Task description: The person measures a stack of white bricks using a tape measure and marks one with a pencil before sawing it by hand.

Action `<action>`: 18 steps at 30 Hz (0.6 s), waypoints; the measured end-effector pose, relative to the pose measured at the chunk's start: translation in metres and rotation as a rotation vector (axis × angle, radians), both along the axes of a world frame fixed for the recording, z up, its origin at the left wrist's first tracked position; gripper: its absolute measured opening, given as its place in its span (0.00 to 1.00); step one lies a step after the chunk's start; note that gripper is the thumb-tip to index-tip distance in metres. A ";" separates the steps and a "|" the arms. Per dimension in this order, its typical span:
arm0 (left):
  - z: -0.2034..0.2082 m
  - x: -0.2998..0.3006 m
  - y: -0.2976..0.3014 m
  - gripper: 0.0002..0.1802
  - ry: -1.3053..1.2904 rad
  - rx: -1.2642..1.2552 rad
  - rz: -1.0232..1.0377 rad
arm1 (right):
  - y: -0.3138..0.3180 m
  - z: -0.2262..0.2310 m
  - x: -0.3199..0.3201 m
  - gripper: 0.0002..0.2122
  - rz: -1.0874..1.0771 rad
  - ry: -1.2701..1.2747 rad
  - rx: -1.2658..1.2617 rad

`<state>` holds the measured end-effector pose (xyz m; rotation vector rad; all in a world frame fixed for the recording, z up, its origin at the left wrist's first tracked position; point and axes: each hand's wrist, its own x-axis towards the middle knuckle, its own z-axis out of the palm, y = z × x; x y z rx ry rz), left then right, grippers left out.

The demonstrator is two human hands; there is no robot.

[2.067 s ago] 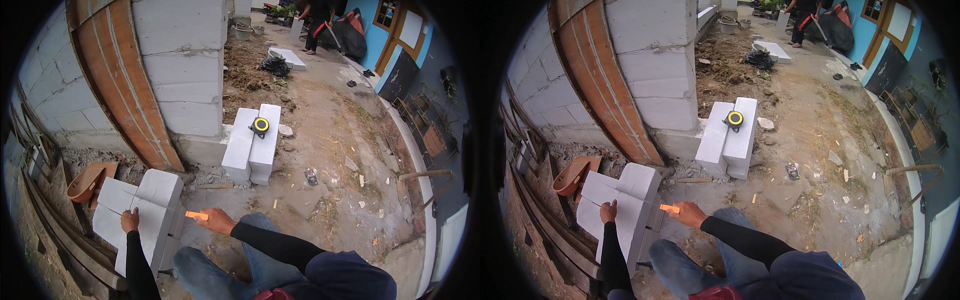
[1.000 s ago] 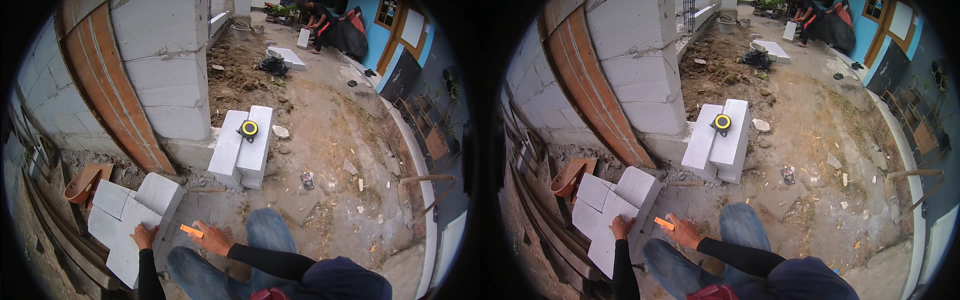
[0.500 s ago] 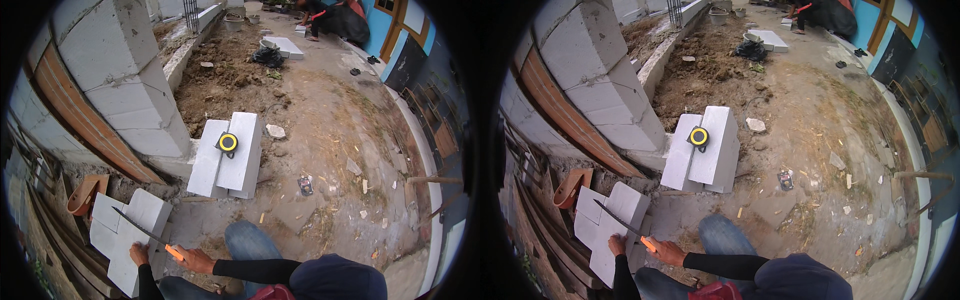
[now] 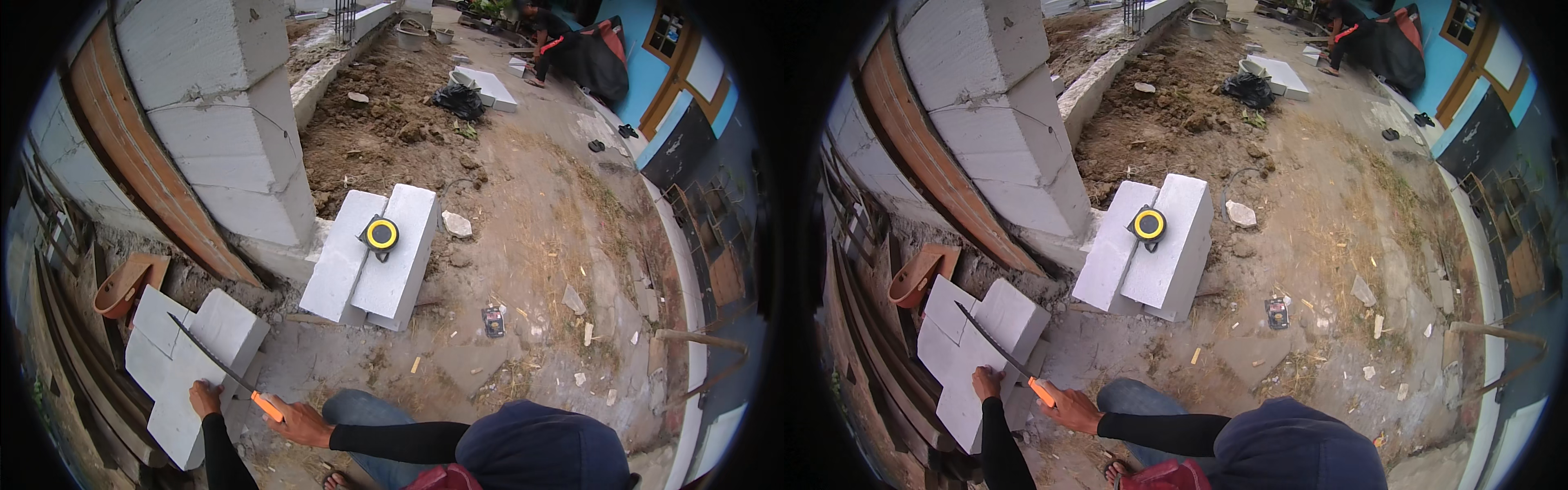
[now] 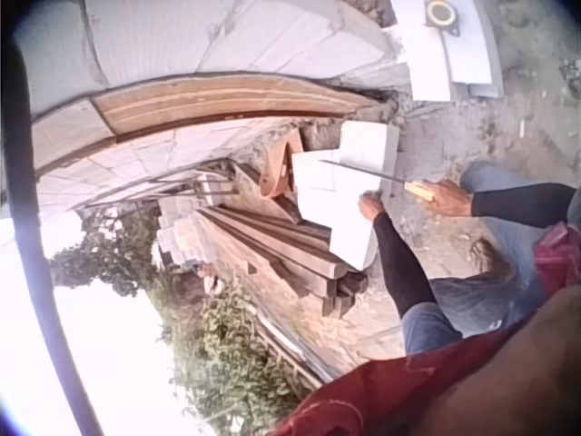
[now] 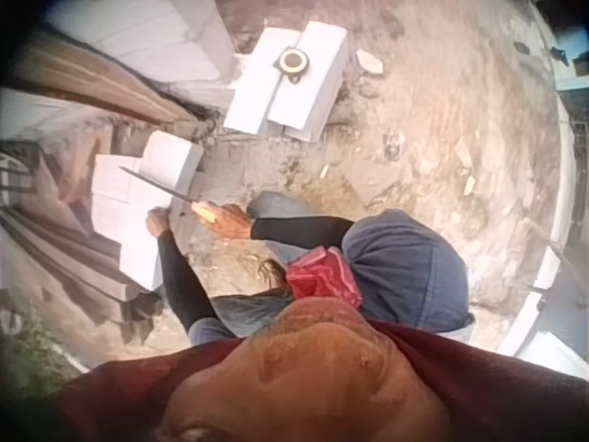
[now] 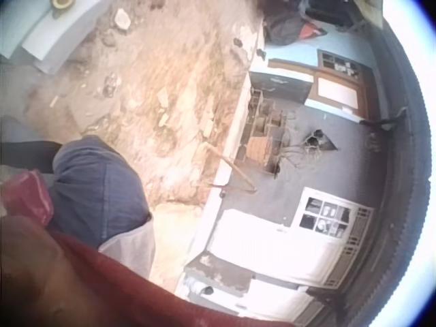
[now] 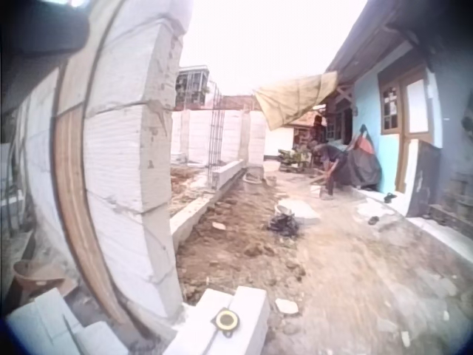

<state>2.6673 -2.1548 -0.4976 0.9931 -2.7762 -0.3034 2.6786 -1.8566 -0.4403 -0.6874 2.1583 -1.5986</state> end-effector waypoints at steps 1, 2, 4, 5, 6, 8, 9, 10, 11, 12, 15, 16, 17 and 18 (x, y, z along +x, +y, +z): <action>-0.005 0.002 0.000 0.24 0.029 -0.018 -0.003 | 0.000 0.001 0.001 0.21 0.005 -0.030 -0.007; -0.009 0.003 -0.003 0.24 0.066 -0.040 -0.004 | -0.002 0.005 -0.002 0.21 0.011 -0.053 -0.017; -0.013 0.004 -0.013 0.24 0.048 -0.020 0.018 | -0.006 0.011 -0.002 0.21 0.018 -0.075 -0.033; -0.011 0.003 -0.021 0.24 0.000 0.029 0.037 | -0.008 0.012 -0.001 0.21 0.017 -0.068 -0.032; -0.011 0.003 -0.023 0.25 -0.059 0.082 0.050 | -0.006 0.016 0.002 0.21 0.010 -0.070 -0.027; -0.011 0.003 -0.017 0.25 0.018 0.017 -0.005 | -0.002 0.020 -0.001 0.20 0.018 -0.079 -0.021; -0.009 0.003 -0.013 0.24 0.040 -0.007 -0.016 | -0.002 0.022 0.000 0.20 -0.002 -0.065 -0.024; -0.008 0.002 -0.010 0.24 0.061 -0.031 -0.026 | -0.001 0.023 0.000 0.20 -0.021 -0.052 -0.028; -0.006 -0.003 -0.013 0.26 -0.017 0.017 0.007 | 0.000 0.027 -0.002 0.19 -0.018 -0.060 -0.021; -0.004 -0.007 -0.013 0.27 -0.033 0.005 0.001 | 0.003 0.032 -0.003 0.19 -0.015 -0.067 -0.013; 0.005 -0.013 -0.016 0.30 -0.111 -0.029 -0.019 | 0.000 0.035 -0.002 0.18 -0.058 -0.052 0.002; 0.008 -0.015 -0.017 0.31 -0.151 -0.038 -0.028 | -0.003 0.035 -0.001 0.18 -0.080 -0.038 0.007; 0.009 -0.018 -0.019 0.33 -0.192 -0.049 -0.036 | -0.004 0.032 0.001 0.19 -0.083 -0.035 0.001; 0.010 -0.022 -0.019 0.33 -0.219 -0.054 -0.048 | -0.005 0.029 0.003 0.19 -0.086 -0.030 -0.003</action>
